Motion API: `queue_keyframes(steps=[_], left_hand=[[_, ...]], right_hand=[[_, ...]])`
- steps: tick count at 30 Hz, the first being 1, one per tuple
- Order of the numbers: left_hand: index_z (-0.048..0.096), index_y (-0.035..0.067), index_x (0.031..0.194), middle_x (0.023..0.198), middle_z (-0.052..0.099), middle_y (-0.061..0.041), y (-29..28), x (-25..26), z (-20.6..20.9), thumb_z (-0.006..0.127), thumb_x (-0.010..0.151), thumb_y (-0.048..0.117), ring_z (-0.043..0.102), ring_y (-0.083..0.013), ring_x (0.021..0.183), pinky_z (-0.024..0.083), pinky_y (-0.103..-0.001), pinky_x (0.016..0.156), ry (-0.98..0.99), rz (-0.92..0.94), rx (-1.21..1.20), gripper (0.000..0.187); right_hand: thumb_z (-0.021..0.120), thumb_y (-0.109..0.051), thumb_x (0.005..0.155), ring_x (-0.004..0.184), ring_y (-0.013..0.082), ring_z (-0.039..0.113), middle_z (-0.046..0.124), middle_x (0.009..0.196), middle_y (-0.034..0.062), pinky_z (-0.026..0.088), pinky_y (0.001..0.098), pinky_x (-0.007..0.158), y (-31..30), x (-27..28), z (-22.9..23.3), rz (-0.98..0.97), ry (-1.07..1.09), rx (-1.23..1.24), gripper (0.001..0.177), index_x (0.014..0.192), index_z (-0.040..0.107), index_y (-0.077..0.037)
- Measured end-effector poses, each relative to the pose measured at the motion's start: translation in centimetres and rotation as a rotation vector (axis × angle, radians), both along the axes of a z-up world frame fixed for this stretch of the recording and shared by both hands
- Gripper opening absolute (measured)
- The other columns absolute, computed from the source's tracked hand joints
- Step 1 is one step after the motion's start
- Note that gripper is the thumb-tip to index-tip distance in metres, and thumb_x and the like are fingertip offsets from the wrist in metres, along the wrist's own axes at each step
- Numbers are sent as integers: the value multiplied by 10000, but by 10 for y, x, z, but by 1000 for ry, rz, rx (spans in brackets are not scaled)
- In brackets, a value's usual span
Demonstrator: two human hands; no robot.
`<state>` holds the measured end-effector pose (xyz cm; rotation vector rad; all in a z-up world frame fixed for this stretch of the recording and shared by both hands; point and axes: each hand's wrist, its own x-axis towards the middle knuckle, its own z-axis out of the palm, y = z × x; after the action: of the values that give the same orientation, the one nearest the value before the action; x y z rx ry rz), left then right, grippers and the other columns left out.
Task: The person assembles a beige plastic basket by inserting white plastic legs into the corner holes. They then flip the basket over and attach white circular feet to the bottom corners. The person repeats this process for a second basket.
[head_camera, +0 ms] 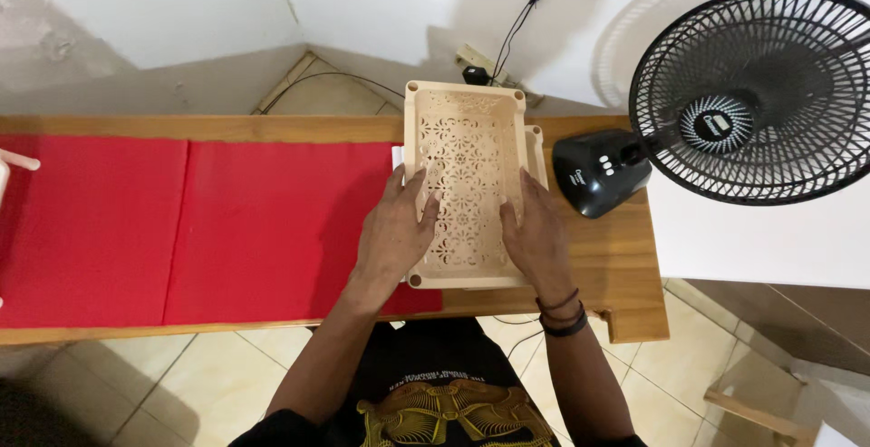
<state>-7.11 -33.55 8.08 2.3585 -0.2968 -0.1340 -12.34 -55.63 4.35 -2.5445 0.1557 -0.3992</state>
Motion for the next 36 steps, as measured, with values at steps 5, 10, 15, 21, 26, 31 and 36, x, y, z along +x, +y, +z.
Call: queue_keyframes(steps=[5,10,15,21,26,31,36], left_hand=[[568,40,1412,1510,460,-275,-38,-14,-6,589,990,317,653,-456,1132,564,-506,920,24,1,-49,505],[569,25,1404,1513,461,-280,-59,-21,-12,584,988,319,625,-459,1182,547,-509,950,41,-18,-76,509],[574,-7,1402,1483,451,-344,-68,-25,-15,584,1016,319,605,-481,1218,546,-504,966,-35,-41,-68,505],[558,7,1414,1520,422,-325,-77,-25,-17,555,1009,322,657,-470,1119,560,-490,952,125,-44,-51,512],[530,-18,1422,1532,403,-317,-80,-25,-29,554,999,315,668,-440,1125,538,-490,986,167,-58,-52,539],[548,-17,1421,1520,425,-316,-83,-26,-46,559,1017,330,591,-458,1249,523,-500,1015,100,-46,-44,532],[542,9,1423,1521,423,-303,-84,-26,-59,549,1020,347,588,-458,1249,520,-509,1011,132,-43,-21,526]], right_hand=[[620,-163,991,1279,410,602,614,1392,272,492,448,1070,-38,-11,1,14,-19,5,514,1445,522,56],[618,-165,980,1252,410,606,615,1383,258,496,451,1038,-55,-20,5,-16,51,38,519,1450,526,36],[615,-158,983,1242,419,610,620,1363,262,499,464,1033,-68,-18,-2,-1,52,18,516,1453,526,37],[602,-129,984,1192,413,636,638,1341,254,517,459,1002,-83,-16,-15,-10,87,23,479,1440,555,11],[588,-112,979,1164,367,673,669,1344,198,540,423,958,-90,-19,-20,-10,46,127,428,1400,618,-42],[572,-130,986,999,319,721,705,1266,180,558,388,874,-93,-19,-20,-76,149,225,417,1395,626,-63],[570,-142,987,935,303,736,718,1200,200,562,377,833,-97,-17,-29,-84,199,239,430,1409,622,-73]])
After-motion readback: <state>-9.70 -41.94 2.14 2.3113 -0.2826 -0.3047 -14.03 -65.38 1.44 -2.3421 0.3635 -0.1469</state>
